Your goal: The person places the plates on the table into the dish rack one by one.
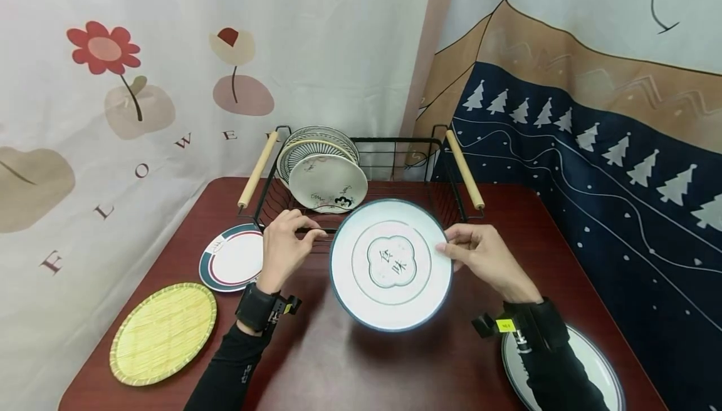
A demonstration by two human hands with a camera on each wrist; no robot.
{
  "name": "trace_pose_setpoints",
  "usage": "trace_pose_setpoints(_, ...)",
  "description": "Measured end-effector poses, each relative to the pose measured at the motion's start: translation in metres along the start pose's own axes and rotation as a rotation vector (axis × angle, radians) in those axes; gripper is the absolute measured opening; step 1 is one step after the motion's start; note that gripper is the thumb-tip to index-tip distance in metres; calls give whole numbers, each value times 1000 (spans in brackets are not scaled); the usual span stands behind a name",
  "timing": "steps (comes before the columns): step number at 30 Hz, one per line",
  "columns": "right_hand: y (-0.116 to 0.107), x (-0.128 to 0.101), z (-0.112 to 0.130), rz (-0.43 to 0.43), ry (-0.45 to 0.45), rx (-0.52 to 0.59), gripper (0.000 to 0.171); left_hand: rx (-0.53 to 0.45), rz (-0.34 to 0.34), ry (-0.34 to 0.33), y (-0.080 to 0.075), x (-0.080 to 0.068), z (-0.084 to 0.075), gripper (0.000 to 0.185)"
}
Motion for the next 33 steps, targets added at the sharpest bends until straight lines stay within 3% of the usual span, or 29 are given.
trace_pose_setpoints(7,-3,19,24,-155,-34,26,31,-3,-2,12,0,1,0,12)
trace_pose_setpoints(20,3,60,58,-354,-77,86,32,8,3,8,1,0,0,10)
trace_pose_setpoints(26,6,77,75,-435,-184,55,25,16,7,2,1,0,-1,11)
trace_pose_setpoints(33,14,96,93,-545,-338,-65,18,20,9,-13,0,1,0,13)
Point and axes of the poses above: each hand's wrist, its own x-axis towards the middle knuckle, its own y-axis out of the palm, z = x × y, the point moved 6 cm from there along x, towards the middle knuckle, and after that the axes turned 13 degrees about -z, right-handed, at the moved point
